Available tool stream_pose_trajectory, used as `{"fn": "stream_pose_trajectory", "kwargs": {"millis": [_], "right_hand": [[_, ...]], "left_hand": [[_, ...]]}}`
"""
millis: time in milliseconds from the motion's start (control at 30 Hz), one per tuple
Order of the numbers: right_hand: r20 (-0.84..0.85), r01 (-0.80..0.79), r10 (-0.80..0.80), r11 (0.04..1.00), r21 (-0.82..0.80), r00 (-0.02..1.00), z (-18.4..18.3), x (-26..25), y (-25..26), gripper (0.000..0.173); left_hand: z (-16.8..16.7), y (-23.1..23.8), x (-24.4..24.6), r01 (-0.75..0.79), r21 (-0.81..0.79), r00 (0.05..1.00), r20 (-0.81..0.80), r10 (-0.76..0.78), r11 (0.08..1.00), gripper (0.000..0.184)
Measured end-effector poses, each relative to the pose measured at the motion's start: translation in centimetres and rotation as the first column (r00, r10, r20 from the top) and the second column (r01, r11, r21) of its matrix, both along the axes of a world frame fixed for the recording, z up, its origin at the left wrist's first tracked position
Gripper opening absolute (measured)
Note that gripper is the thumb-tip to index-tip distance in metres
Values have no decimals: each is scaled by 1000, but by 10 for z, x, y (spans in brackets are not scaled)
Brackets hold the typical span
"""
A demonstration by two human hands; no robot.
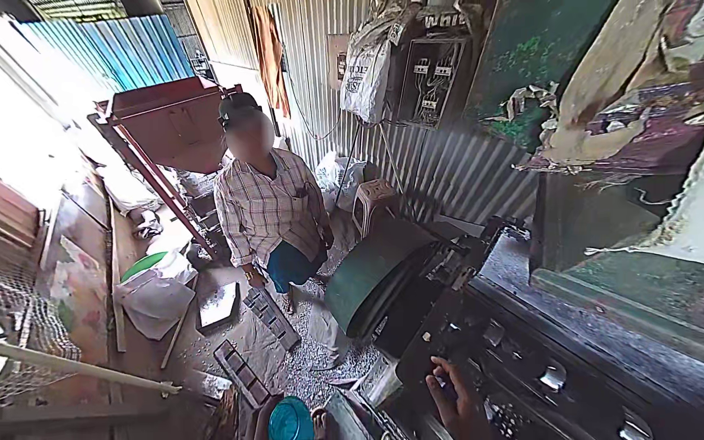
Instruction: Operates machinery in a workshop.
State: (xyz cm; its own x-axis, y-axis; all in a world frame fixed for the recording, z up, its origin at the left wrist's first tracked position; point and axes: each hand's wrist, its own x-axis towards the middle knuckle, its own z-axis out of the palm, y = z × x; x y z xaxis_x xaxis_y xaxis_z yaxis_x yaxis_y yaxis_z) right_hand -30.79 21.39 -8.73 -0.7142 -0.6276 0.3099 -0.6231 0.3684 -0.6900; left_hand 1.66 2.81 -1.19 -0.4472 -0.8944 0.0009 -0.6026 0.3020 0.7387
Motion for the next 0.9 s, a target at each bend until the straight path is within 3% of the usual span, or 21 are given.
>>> {"fn": "stream_pose_trajectory", "kwargs": {"millis": [133,267,400,733,900], "right_hand": [[36,-9,8,999,31,999,-4,-1,0,59],[-43,30,-30,999,13,999,-6,2,-4,43],[-110,104,-103,995,4,989,-11,1,-2,41],[-91,88,-88,996,-5,992,-6,4,-5,48],[-50,91,-93,995,-26,994,-2,5,-4,43]], "left_hand": [[8,6,-21,46,-83,989,-140,-57,995,90],[18,8,-32,124,-99,968,-205,-142,987,89],[12,14,-35,174,-75,971,-155,-184,982,88],[4,32,-16,148,-95,983,-93,-157,984,86],[8,41,-13,126,-100,985,-105,-137,987,88]]}}
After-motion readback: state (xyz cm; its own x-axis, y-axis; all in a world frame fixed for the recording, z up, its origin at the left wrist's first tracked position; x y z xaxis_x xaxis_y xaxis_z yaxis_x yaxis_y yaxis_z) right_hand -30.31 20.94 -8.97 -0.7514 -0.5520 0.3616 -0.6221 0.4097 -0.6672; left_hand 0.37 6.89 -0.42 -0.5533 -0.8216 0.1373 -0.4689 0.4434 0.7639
